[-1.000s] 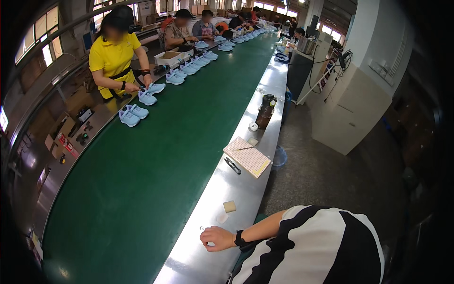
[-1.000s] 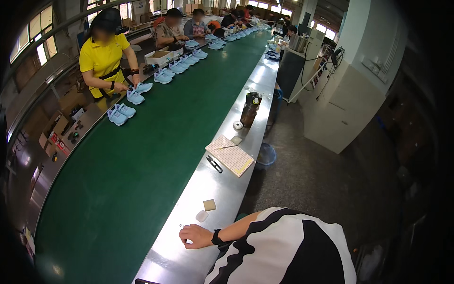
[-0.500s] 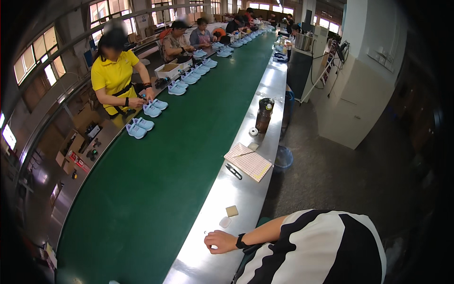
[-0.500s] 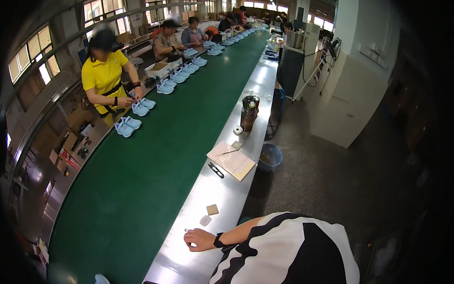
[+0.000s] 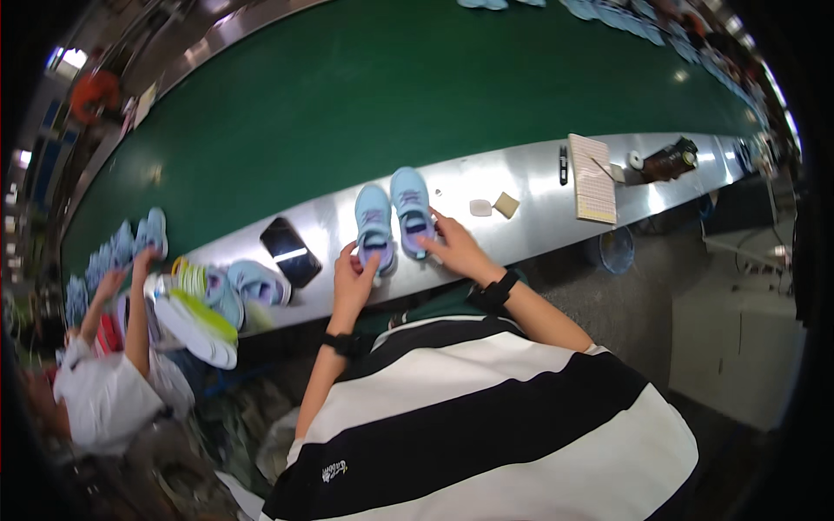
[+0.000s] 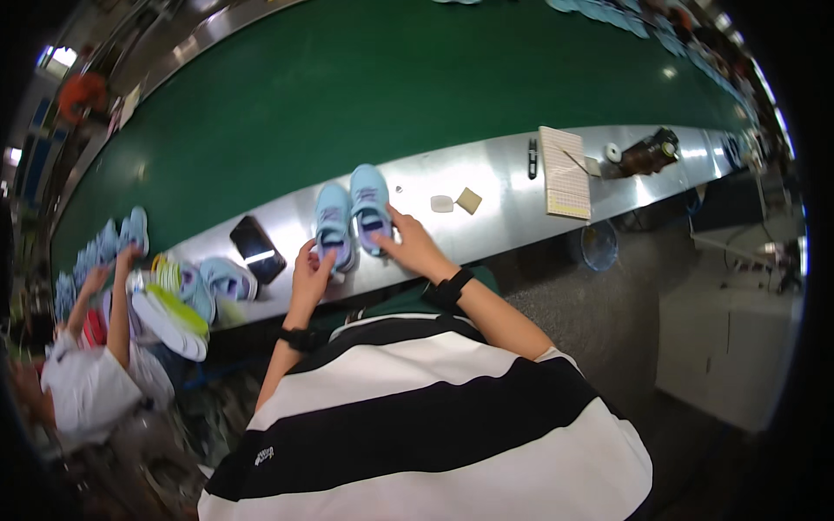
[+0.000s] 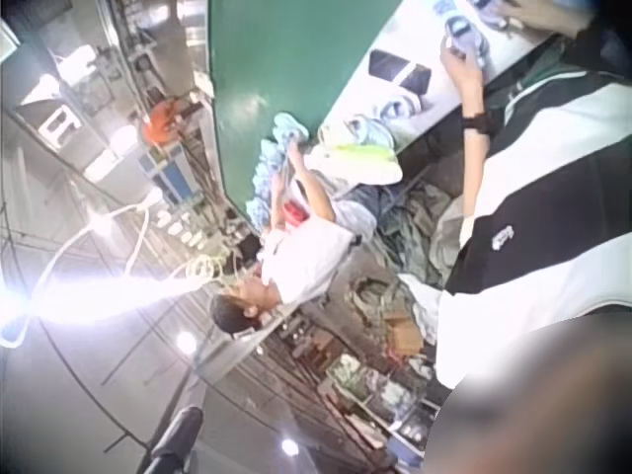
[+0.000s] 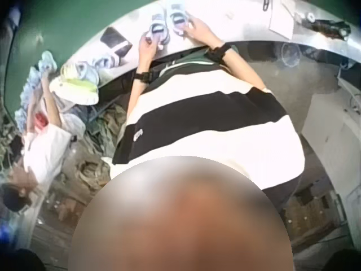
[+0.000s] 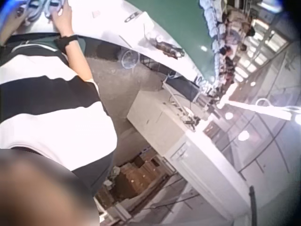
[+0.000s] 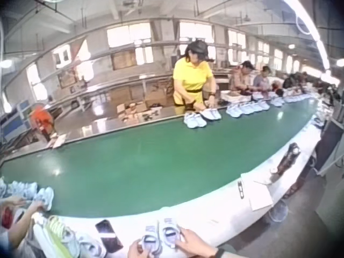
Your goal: The person picks up pairs of light blue sneakers from a conveyor belt, inspects them by turning them over and checking the interior, and places them back on the belt. The person repeats this process for multiple pairs throughout the clip.
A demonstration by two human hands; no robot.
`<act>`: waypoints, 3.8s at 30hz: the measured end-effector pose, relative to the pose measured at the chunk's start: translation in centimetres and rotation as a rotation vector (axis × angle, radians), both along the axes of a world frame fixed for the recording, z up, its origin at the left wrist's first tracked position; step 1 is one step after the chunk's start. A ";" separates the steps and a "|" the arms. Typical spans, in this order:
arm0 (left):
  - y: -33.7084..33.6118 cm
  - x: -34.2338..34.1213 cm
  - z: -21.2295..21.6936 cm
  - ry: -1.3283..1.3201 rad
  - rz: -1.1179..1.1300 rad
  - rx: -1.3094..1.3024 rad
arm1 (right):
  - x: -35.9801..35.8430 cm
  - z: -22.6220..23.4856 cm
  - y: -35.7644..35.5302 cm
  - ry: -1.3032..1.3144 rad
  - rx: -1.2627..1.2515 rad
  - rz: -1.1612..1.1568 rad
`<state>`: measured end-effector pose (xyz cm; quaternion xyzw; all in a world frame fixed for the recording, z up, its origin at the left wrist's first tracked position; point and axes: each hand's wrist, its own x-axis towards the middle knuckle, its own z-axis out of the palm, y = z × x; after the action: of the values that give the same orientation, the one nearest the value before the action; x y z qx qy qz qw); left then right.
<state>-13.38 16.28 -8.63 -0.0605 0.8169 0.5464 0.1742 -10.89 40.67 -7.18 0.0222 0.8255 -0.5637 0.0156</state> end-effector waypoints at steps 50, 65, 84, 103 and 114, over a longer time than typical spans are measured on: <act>0.4 2.8 7.1 0.500 -0.044 -0.235 | 2.2 2.5 2.7 -0.098 0.192 0.048; 4.5 2.7 8.8 0.472 -0.234 0.035 | 0.6 1.4 11.0 -0.074 0.260 -0.466; 7.1 3.8 6.7 0.382 -0.337 -0.048 | 1.1 8.0 1.1 0.105 -0.004 -0.149; 7.2 3.3 6.6 0.242 -0.344 -0.083 | 0.8 6.4 -0.3 0.154 0.098 0.005; 1.0 0.9 4.3 0.093 -0.181 0.281 | 0.9 0.9 14.0 -0.084 0.594 -0.444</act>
<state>-12.47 17.33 -4.31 0.0635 0.7416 0.6397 0.1916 -9.96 54.63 -6.25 0.2275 0.9268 -0.2878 -0.0804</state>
